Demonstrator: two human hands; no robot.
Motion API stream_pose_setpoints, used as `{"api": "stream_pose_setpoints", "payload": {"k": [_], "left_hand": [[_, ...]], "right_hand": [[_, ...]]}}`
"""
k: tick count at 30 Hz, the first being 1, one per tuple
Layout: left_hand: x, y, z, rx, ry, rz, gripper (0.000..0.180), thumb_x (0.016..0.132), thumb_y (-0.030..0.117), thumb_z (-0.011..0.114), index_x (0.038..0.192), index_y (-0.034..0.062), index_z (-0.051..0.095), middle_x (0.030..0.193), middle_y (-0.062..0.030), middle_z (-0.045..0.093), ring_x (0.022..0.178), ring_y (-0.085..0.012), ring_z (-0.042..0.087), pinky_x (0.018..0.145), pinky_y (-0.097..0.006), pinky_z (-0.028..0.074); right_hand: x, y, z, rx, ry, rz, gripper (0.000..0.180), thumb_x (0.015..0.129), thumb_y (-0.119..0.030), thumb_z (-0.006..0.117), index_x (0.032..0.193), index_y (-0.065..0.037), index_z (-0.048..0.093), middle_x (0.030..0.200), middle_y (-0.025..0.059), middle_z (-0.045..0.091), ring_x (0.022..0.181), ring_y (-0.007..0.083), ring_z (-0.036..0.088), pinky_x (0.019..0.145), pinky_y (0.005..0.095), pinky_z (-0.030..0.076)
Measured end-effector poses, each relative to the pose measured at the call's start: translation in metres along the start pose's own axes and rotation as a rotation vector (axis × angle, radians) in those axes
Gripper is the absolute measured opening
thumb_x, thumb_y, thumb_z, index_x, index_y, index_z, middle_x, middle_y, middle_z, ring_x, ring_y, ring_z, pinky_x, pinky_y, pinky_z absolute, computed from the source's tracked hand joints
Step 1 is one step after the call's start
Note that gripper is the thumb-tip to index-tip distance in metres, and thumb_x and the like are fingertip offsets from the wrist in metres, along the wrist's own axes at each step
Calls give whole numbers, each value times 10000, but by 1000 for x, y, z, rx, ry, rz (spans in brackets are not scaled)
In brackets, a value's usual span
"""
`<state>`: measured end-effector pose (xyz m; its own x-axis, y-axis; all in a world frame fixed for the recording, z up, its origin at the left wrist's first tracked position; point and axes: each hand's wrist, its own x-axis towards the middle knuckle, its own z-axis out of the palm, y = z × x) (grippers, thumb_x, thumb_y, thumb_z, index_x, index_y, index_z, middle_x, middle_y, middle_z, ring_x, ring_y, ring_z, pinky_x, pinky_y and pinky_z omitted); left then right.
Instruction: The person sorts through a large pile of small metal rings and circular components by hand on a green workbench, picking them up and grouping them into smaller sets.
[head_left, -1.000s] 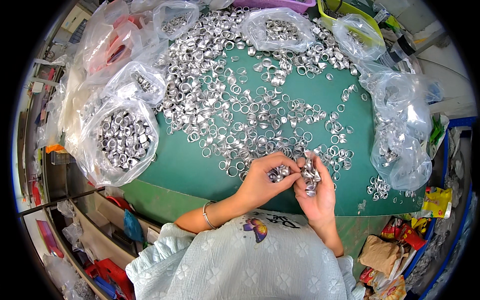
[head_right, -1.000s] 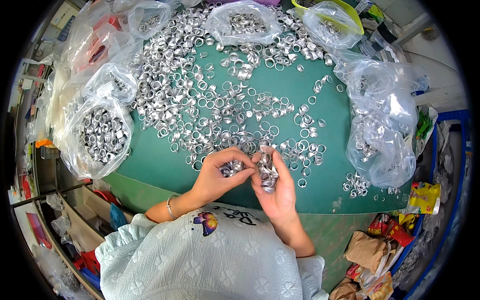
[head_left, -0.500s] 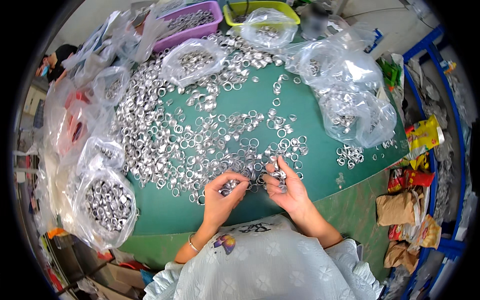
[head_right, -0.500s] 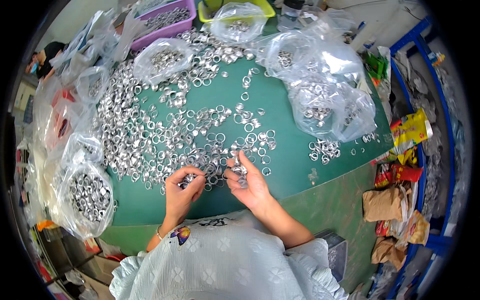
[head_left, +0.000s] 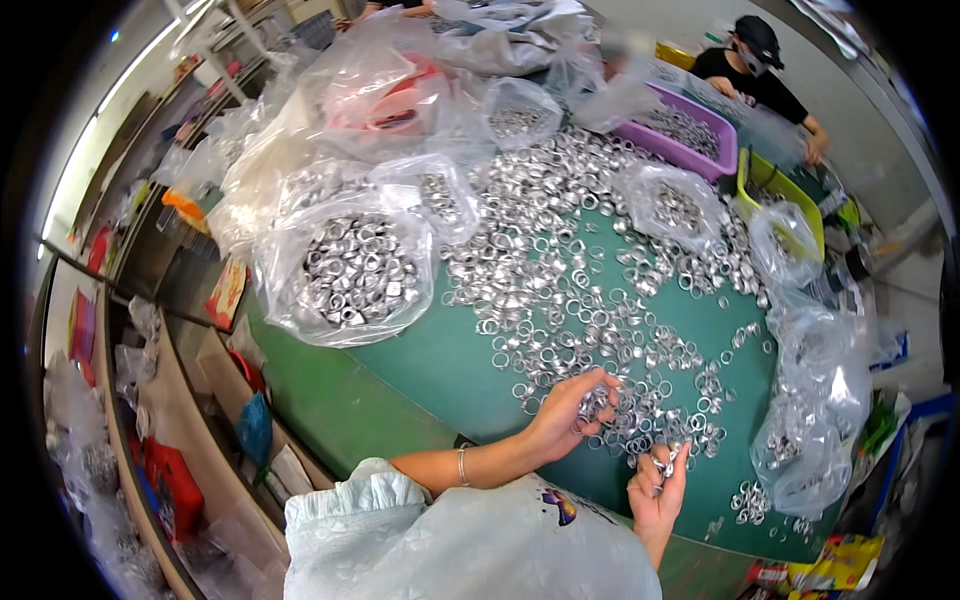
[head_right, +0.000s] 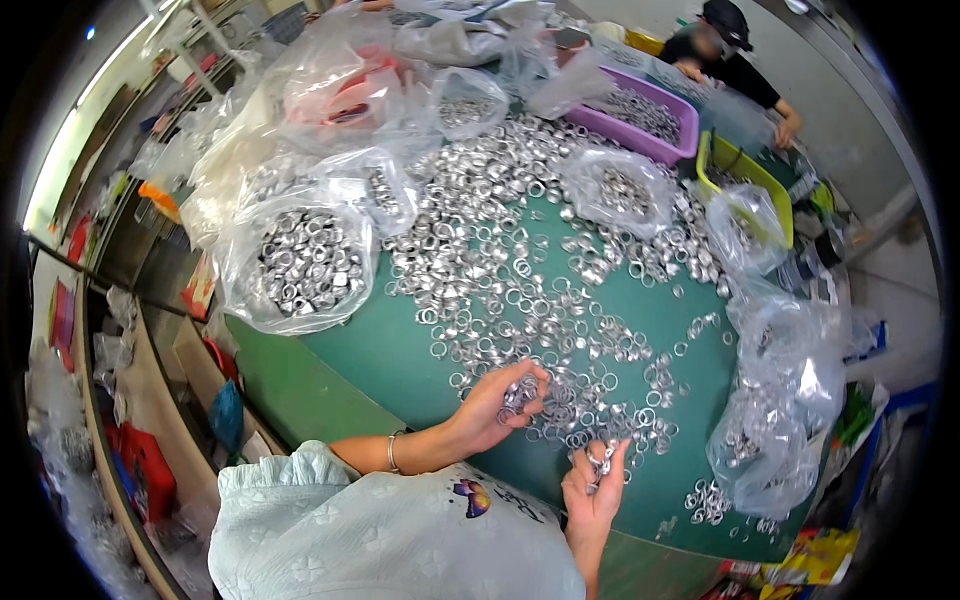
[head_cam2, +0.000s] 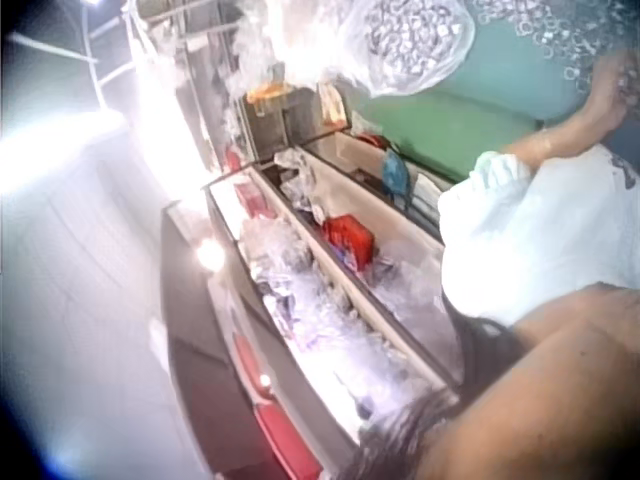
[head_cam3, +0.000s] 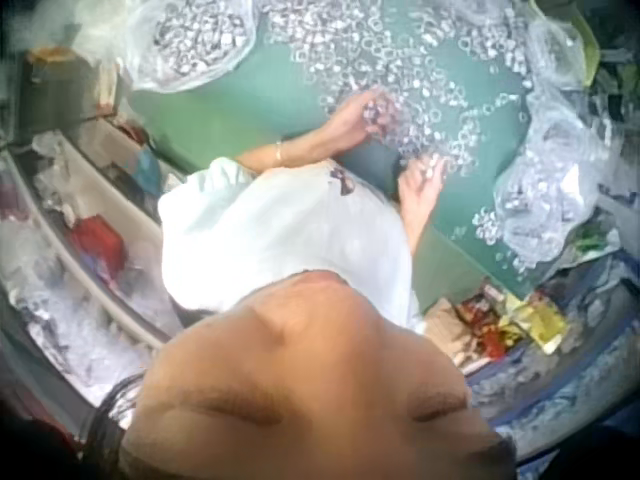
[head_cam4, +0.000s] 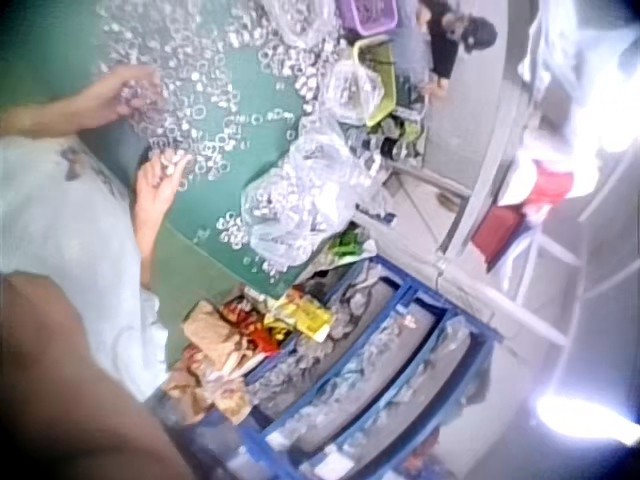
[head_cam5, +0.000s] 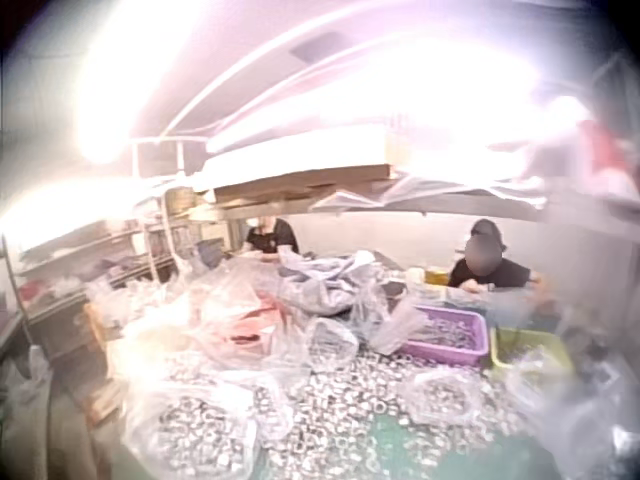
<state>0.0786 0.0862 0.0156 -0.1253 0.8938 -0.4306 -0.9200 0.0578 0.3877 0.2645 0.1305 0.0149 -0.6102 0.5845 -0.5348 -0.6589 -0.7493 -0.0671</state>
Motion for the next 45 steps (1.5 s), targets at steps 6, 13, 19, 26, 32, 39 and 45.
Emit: {"api": "stream_pose_setpoints", "payload": {"k": [6,13,19,26,32,39,45], "left_hand": [[-4,3,-4,110,-3,83,206,898,214,496,980,31,543,838,-22,521,639,-92,483,409,-161,303],[7,0,7,204,-39,18,203,889,167,513,1032,27,542,845,-19,506,655,-94,459,438,-161,299],[20,1,9,226,-20,-20,170,876,147,525,1007,40,544,824,-22,502,632,-94,451,439,-170,285],[33,10,8,203,-31,-53,176,877,147,527,1009,34,558,818,-18,512,642,-97,457,463,-181,311],[40,14,8,218,-19,-65,166,872,123,521,1009,37,560,819,-20,513,638,-101,459,455,-183,306],[39,19,6,220,3,-35,178,881,139,515,1010,23,556,818,-16,509,638,-91,456,438,-178,297],[31,21,8,285,-33,-24,176,879,166,525,994,36,554,824,-14,502,624,-87,442,420,-174,307]], "right_hand": [[12,1,1,-25,-24,117,367,899,-387,455,740,-57,450,629,-3,381,460,72,291,323,197,232],[32,-19,1,-19,47,147,310,898,-362,471,769,-81,490,629,18,439,490,104,352,378,206,274],[47,-53,37,-56,78,-57,227,917,-297,431,877,-85,502,734,31,501,532,123,397,399,224,309],[109,-127,77,-110,6,-152,210,902,-246,421,879,-67,528,731,42,536,548,151,484,386,244,375],[198,-238,145,76,27,-391,377,914,-281,378,1120,32,411,1087,196,486,923,302,530,730,377,527],[187,-218,202,-408,174,-653,496,902,-226,442,1277,38,252,1306,233,295,1193,358,335,982,466,346],[78,-84,223,-798,-426,-292,361,876,-118,454,1196,43,405,1173,182,479,1017,276,518,861,373,440]]}}
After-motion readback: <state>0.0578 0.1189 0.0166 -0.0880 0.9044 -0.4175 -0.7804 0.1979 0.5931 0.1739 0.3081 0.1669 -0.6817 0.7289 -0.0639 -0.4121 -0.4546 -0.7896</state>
